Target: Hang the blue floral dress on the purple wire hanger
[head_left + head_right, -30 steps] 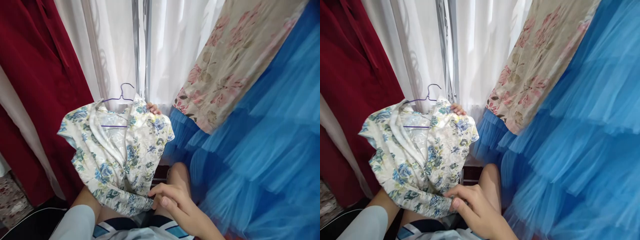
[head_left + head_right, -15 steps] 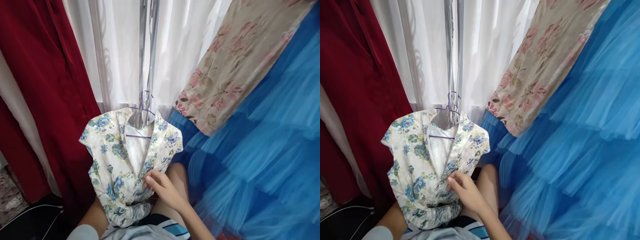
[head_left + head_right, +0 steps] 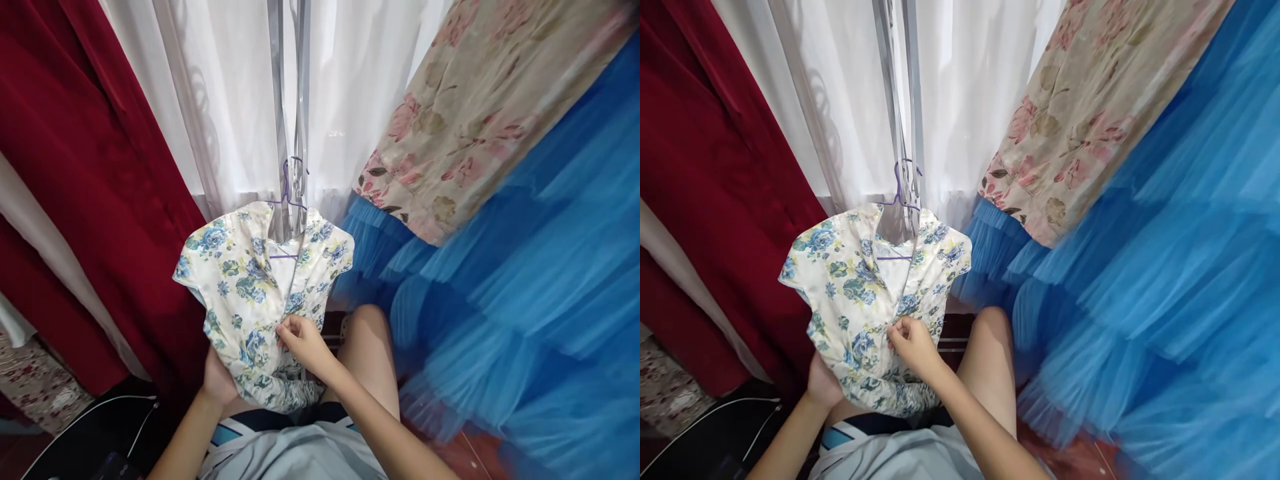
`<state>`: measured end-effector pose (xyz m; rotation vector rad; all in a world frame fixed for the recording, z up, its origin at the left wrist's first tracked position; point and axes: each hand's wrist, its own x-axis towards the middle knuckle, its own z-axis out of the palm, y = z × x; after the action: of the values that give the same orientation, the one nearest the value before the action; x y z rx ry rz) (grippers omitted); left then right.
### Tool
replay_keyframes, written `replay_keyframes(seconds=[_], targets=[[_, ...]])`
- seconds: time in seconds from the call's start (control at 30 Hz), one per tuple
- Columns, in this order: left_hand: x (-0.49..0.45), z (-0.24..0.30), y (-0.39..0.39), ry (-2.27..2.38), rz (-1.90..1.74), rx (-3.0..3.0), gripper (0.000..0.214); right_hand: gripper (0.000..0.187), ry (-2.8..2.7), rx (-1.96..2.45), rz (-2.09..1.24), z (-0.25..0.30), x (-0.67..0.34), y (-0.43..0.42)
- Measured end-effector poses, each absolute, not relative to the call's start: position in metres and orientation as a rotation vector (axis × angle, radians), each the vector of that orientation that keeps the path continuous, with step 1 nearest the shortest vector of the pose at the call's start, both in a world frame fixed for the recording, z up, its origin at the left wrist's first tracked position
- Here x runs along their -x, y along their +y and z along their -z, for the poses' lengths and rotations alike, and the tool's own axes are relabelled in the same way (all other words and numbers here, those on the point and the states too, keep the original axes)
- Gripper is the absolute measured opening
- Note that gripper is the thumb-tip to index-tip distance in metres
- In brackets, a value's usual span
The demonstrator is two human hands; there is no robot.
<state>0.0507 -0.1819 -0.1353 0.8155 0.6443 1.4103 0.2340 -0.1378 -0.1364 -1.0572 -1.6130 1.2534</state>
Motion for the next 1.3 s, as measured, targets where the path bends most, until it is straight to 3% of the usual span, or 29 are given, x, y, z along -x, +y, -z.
replay_keyframes(seconds=[0.07,0.23,0.47,0.63,0.73,0.83,1.3], targets=[[-0.039,0.138,-0.184,0.686,-1.436,-0.724,0.075,0.025,-1.583,1.072,-1.196,0.133,-0.237,-0.140],[-0.037,0.143,-0.173,0.977,-1.524,-0.780,0.068,0.025,-1.528,1.082,-1.209,0.130,-0.274,-0.146],[-0.041,0.187,-0.137,1.355,-1.811,-1.051,0.037,0.028,-1.578,1.083,-1.301,0.111,-0.308,-0.153],[-0.050,0.175,-0.153,1.612,-2.187,-1.313,0.045,0.027,-1.567,1.067,-1.372,0.110,-0.294,-0.162],[-0.079,0.162,-0.175,1.437,-1.828,-1.817,0.027,0.027,-1.531,1.045,-1.403,0.116,-0.282,-0.166],[-0.111,0.161,-0.186,1.298,-1.476,-1.888,0.022,0.023,-1.481,1.039,-1.412,0.120,-0.273,-0.169],[-0.131,0.161,-0.180,1.308,-1.516,-1.736,0.005,0.019,-1.427,1.007,-1.440,0.112,-0.271,-0.165]])
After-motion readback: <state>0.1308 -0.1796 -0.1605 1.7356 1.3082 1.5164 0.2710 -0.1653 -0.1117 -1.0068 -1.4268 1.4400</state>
